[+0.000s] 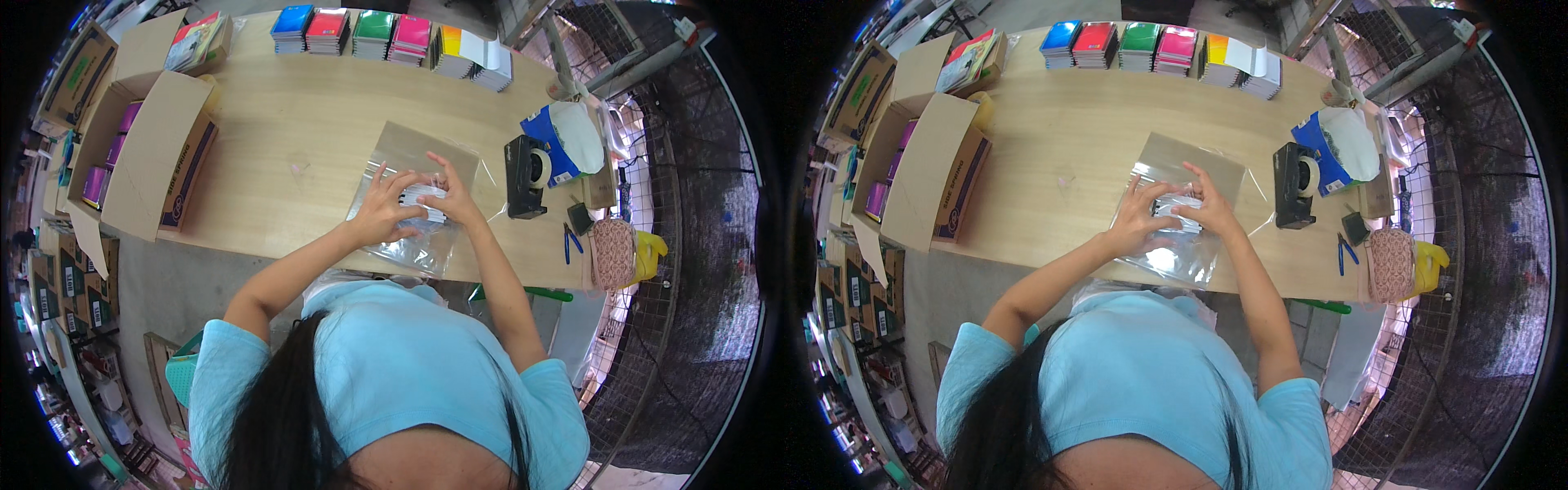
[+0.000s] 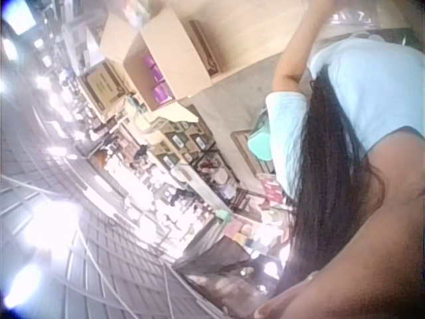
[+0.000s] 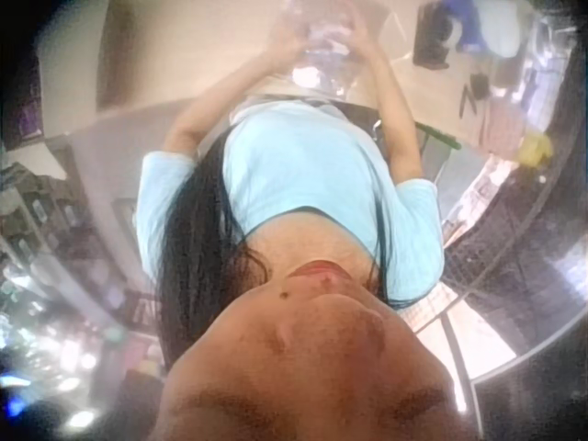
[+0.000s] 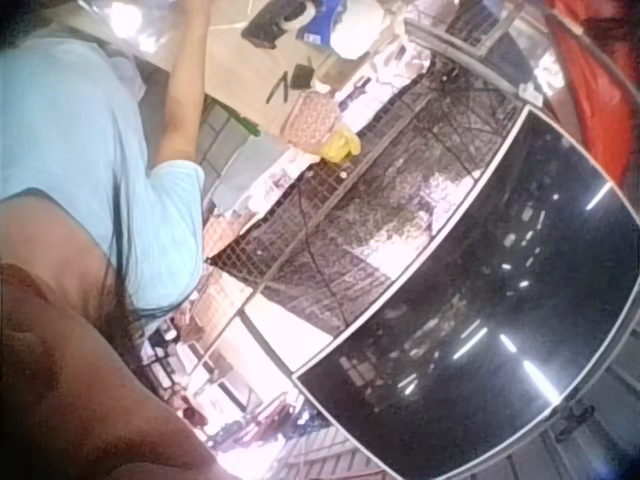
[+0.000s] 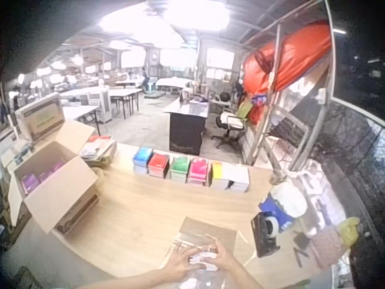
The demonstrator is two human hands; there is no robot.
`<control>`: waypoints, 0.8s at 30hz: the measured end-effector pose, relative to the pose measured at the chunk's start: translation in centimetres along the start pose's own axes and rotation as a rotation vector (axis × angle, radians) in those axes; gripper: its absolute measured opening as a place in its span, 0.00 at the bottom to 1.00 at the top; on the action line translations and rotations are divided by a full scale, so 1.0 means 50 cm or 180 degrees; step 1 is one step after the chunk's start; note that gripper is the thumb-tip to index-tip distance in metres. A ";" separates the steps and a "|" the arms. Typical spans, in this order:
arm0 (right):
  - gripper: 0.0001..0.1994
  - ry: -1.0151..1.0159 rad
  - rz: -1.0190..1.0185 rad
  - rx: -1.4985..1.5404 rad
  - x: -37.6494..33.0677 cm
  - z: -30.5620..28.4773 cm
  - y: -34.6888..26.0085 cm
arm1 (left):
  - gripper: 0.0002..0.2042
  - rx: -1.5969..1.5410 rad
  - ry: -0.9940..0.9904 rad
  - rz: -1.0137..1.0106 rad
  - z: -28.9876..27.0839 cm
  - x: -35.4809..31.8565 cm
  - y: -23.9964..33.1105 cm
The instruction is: The person picks up a notebook, places it inside a plastic sleeve, and uses tape to seal the sleeve. The person then picks up several more notebooks of different colors and places them together in another plastic sleeve, sealing it with tape.
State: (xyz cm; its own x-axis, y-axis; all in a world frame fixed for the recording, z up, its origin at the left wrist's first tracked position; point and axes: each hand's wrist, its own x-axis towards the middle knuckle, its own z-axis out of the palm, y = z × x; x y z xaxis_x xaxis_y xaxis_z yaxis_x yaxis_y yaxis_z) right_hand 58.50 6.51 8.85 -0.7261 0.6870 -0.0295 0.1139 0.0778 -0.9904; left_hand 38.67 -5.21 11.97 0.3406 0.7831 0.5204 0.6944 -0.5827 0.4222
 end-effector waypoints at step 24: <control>0.42 0.0256 0.0189 0.0389 0.009 0.003 0.009 | 0.42 -0.2929 0.0480 -0.2625 0.081 0.040 -0.025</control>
State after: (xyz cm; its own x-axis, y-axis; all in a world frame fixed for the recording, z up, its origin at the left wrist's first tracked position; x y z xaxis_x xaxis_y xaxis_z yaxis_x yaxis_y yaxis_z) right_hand 58.13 6.73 8.35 -0.6633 0.7438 -0.0825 0.0681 -0.0497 -0.9964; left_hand 41.04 -2.01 9.46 -0.1042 0.9902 -0.0925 -0.0560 0.0870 0.9946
